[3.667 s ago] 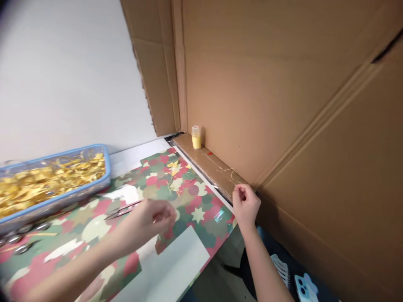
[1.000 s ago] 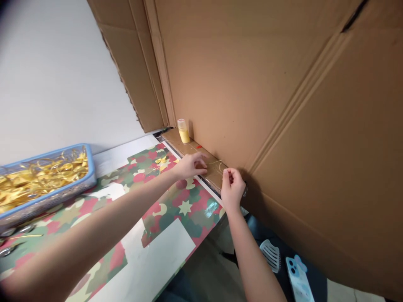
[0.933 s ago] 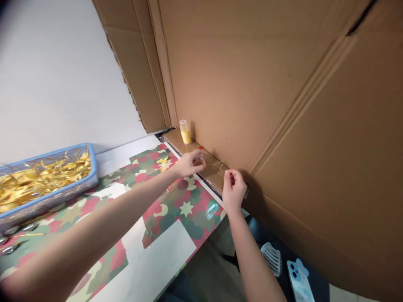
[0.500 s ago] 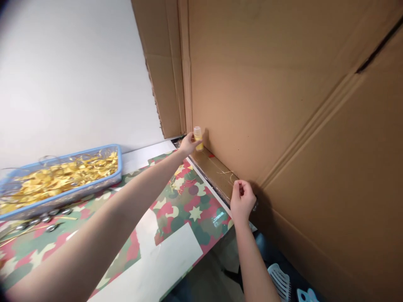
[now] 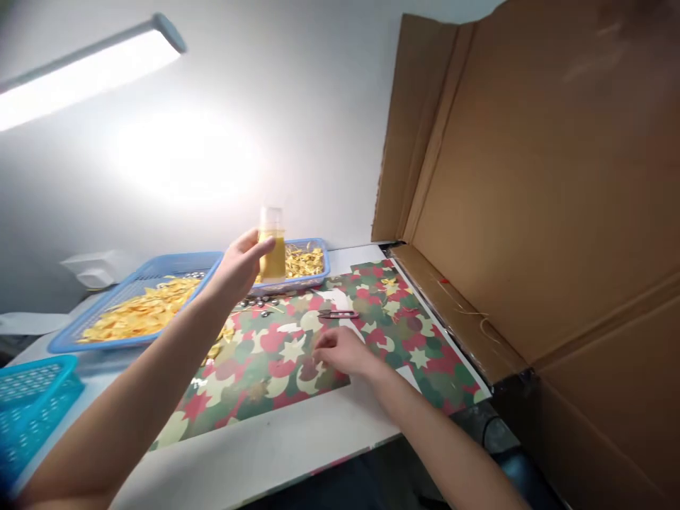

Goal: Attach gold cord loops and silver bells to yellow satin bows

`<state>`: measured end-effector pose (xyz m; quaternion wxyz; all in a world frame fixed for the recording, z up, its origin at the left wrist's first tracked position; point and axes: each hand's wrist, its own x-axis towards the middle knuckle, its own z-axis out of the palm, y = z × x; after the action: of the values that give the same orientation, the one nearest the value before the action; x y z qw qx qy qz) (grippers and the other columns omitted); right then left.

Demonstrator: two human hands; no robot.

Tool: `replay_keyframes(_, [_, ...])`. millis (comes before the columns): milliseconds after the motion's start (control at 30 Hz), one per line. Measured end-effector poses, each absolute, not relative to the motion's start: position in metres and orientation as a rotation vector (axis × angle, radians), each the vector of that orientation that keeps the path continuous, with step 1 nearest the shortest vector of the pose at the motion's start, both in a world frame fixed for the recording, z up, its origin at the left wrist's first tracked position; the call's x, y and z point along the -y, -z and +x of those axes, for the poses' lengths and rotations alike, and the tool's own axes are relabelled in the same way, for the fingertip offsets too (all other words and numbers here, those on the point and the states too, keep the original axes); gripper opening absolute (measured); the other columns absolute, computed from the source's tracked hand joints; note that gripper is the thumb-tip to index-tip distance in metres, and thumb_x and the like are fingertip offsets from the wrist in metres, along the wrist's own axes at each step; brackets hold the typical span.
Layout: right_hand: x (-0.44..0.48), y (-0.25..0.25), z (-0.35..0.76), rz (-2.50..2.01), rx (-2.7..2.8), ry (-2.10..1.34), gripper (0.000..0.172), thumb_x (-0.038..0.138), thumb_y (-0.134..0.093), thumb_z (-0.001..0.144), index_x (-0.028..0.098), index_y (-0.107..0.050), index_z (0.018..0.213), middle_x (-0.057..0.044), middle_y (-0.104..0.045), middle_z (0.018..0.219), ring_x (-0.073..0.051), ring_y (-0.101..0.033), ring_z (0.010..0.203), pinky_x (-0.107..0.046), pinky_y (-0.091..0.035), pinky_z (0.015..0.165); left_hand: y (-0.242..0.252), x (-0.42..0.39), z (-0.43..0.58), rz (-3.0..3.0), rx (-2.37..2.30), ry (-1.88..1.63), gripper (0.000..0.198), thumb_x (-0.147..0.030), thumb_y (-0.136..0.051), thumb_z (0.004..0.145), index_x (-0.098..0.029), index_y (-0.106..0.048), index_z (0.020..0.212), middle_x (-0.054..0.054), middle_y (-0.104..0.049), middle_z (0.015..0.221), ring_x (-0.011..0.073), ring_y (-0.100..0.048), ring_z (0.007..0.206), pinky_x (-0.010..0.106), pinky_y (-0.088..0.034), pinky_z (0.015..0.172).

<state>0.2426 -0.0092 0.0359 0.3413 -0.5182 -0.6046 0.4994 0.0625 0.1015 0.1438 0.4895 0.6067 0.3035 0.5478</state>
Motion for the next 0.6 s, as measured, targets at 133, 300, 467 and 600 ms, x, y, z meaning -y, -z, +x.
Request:
replay_keyframes(133, [-0.019,-0.027,0.186,-1.357,1.693,-1.359,0.013,0.014,-0.064,0.063,0.017,-0.065,0.051,0.002,-0.058,0.041,-0.011,-0.051,0.037,-0.02,-0.038,0.038,-0.141,-0.081,0.016,1.43,-0.774,-1.25,0.034,-0.043,-0.078,0.071,-0.019,-0.07,0.094,0.004,-0.068,0.085,0.0175,-0.062,0.077,0.023,-0.047,0.066])
replay_keyframes(300, [-0.043,-0.07,0.174,-1.345,1.715,-1.109,0.012,0.023,-0.067,0.068,0.016,-0.067,0.059,0.0,-0.062,0.053,-0.012,-0.054,0.049,-0.021,-0.037,0.046,-0.149,-0.07,-0.001,1.425,-0.746,-1.203,0.034,-0.043,-0.077,0.071,-0.018,-0.068,0.093,0.003,-0.067,0.086,0.0166,-0.061,0.079,0.024,-0.048,0.069])
replay_keyframes(467, [-0.046,-0.126,0.156,-1.13,1.485,-0.995,0.044,0.05,-0.067,0.078,0.018,-0.059,0.107,-0.006,-0.067,0.095,-0.017,-0.064,0.078,-0.027,-0.051,0.061,-0.156,-0.07,-0.007,1.418,-0.766,-1.307,0.033,-0.038,-0.079,0.07,-0.019,-0.063,0.09,0.001,-0.064,0.08,0.014,-0.06,0.074,0.022,-0.049,0.065])
replay_keyframes(600, [-0.047,-0.125,0.124,-0.976,1.446,-1.233,0.075,0.045,-0.078,0.07,0.023,-0.039,0.13,-0.007,-0.064,0.104,-0.016,-0.063,0.078,-0.027,-0.052,0.061,-0.154,-0.068,-0.009,1.364,-0.771,-1.442,0.037,-0.033,-0.082,0.067,-0.021,-0.059,0.095,-0.001,-0.063,0.081,0.0137,-0.062,0.075,0.023,-0.051,0.066])
